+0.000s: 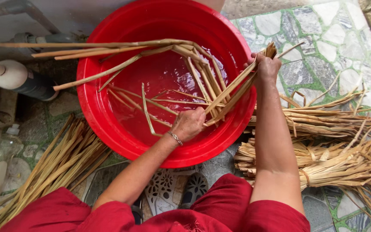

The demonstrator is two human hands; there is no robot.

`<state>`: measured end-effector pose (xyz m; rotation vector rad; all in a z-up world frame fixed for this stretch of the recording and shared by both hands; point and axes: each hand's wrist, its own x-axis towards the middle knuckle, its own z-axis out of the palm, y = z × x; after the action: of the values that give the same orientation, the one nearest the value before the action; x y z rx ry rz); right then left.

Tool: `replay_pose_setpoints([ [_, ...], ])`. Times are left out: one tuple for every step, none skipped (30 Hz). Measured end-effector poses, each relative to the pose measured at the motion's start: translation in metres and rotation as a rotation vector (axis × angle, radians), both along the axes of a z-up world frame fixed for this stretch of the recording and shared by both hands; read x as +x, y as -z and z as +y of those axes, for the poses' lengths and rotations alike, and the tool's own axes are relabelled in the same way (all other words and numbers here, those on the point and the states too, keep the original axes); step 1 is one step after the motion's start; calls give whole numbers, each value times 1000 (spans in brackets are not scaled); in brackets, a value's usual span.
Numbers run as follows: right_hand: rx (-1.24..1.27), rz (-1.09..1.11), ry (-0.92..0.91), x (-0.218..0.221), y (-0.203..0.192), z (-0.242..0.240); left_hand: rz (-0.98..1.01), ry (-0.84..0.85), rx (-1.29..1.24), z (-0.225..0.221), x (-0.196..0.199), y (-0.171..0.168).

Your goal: The person sits by a red basin filled with water and processes long, dried plant stems. They submerge the stems, peel off outer layers by hand, and rinse them under running water, repeating the process for multiple stems.

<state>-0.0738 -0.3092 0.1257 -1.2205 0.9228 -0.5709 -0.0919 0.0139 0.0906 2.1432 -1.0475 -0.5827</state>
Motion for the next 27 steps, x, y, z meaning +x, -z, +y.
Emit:
replay_pose_setpoints([
  [-68, 94, 5, -1, -4, 3, 40, -16, 28, 7, 7, 5],
  [-136, 189, 9, -3, -9, 4, 79, -33, 56, 14, 16, 8],
  [-209, 277, 14, -2, -17, 4, 113, -48, 79, 18, 27, 8],
  [-478, 221, -12, -5, -24, 7, 3, -90, 36, 24, 37, 6],
  [-750, 161, -35, -9, -35, 11, -107, -125, -11, 29, 48, 3],
  [-1020, 99, -61, -13, -45, 16, -218, -161, -59, 33, 53, 0],
  [-1097, 65, -128, -12, -54, 28, -218, -154, -11, 33, 56, -5],
  [-1173, 30, -195, -11, -58, 48, -218, -147, 36, 34, 59, -11],
  [-1158, -100, -390, -10, -59, 72, -218, -140, 87, 35, 60, -16],
  [-1131, -230, -586, -11, -60, 98, -217, -131, 23, 33, 61, -21],
  [-1176, -120, -769, -13, -61, 122, -217, -127, -38, 32, 63, -25],
  [-1188, 87, -949, -10, -61, 146, -217, -122, -98, 31, 65, -29],
  [-1188, 296, -1125, -8, -63, 163, -208, -103, -160, 31, 69, -33],
  [-1132, 200, -1167, -8, -68, 171, -199, -84, -221, 33, 74, -37],
  [-1075, 107, -1206, -9, -72, 178, -188, -64, -284, 35, 78, -40],
  [-1016, 14, -1243, -9, -74, 183, -85, -61, -200, 41, 81, -44],
  [-937, 148, -1288, -8, -78, 184, 16, -57, -119, 47, 85, -49],
  [-855, 282, -1330, -6, -81, 183, 117, -52, -39, 55, 90, -54],
  [-765, 420, -1367, -6, -82, 183, 69, -57, -3, 64, 93, -59],
  [-746, 419, -1355, -6, -82, 182, 20, -62, 32, 74, 97, -65],
  [-728, 419, -1344, -5, -82, 180, -28, -66, 66, 83, 100, -70],
  [-710, 418, -1332, -5, -81, 178, -59, -84, -13, 92, 103, -75],
  [-599, 412, -1280, -3, -81, 176, -92, -102, -91, 100, 107, -80],
  [-490, 406, -1225, -3, -81, 174, -126, -120, -169, 104, 109, -84],
  [-382, 399, -1169, -3, -81, 171, -215, -109, -229, 106, 109, -86],
  [-426, 403, -1177, -2, -81, 168, -305, -97, -288, 108, 110, -88],
  [-470, 410, -1185, -2, -81, 165, -392, -85, -348, 109, 110, -88],
])
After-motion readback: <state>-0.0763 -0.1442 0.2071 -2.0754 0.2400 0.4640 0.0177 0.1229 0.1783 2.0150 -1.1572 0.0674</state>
